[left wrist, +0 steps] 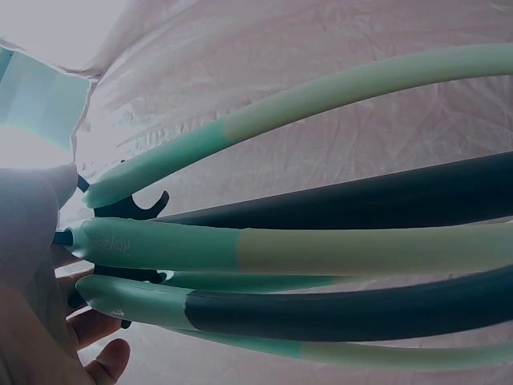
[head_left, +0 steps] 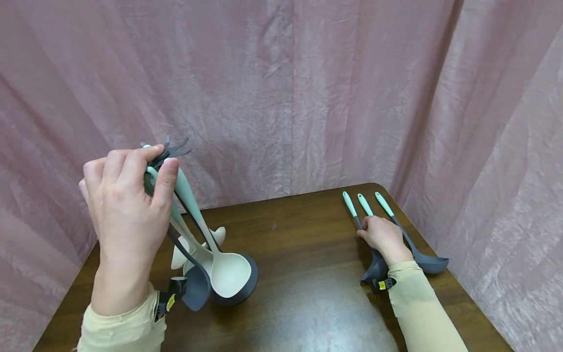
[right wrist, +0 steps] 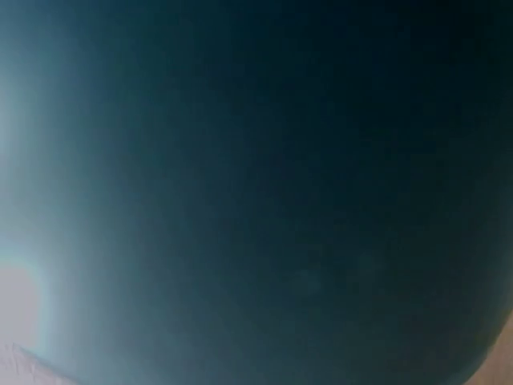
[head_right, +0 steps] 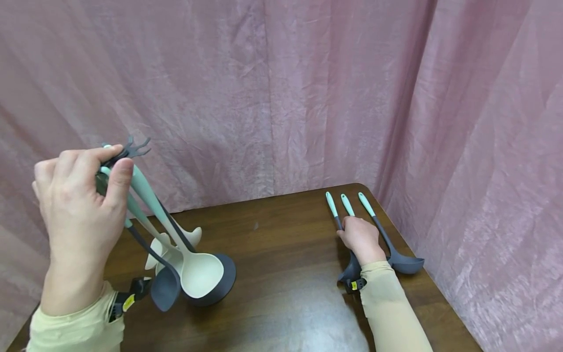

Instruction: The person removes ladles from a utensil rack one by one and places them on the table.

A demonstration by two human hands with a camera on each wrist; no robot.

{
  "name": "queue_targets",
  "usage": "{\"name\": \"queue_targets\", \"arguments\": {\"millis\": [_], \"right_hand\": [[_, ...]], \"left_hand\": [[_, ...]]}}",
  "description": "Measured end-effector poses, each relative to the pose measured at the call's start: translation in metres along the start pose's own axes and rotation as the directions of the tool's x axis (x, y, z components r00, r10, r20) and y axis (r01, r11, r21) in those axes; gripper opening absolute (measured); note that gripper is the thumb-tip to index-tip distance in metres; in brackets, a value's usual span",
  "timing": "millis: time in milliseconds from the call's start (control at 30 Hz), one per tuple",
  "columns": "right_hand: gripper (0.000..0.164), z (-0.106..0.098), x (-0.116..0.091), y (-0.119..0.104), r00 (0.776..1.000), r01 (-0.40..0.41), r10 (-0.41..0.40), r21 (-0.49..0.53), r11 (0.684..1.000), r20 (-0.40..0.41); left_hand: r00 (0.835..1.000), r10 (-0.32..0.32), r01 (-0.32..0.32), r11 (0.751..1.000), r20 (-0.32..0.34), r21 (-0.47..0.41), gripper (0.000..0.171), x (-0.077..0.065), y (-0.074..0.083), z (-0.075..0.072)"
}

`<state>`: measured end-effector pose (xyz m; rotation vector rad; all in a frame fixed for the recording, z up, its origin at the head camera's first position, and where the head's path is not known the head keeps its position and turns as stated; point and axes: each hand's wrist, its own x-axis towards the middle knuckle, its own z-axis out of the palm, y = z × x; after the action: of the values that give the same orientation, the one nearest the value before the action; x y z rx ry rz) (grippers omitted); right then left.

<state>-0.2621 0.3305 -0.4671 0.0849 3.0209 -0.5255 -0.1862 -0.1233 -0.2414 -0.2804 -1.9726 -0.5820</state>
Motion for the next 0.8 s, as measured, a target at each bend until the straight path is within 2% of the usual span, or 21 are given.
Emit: {"name": "queue_targets", "arguments": {"millis": [167, 367, 600, 800], "right_hand": [[0.037, 0.0025, 0.0032, 0.0022, 1.0, 0.003, -0.003, 0.007, 1.0, 0.006], [0.031, 0.0039, 0.0026, 0.0052, 1.0, 0.015, -0.015, 0.005, 1.0, 0.006], [0.042, 0.0043, 0.0047, 0.0072, 1.0, 0.017, -0.017, 0.008, 1.0, 0.011], [0.035, 0.005, 0.0038, 0.0092, 1.0, 0.013, -0.013, 0.005, 1.0, 0.009]], "left_hand": [[1.0, -0.001, 0.001, 1.0, -0.005, -0.002, 0.074, -0.0001, -0.0003, 0.0002], [1.0, -0.006, 0.006, 1.0, -0.008, -0.002, 0.074, -0.0001, -0.0007, -0.0002], [1.0, -0.013, 0.013, 1.0, 0.0, 0.007, 0.073, -0.0006, -0.0011, -0.0018], [1.0, -0.008, 0.008, 1.0, -0.002, 0.003, 0.076, 0.0, -0.0007, -0.0008]]}}
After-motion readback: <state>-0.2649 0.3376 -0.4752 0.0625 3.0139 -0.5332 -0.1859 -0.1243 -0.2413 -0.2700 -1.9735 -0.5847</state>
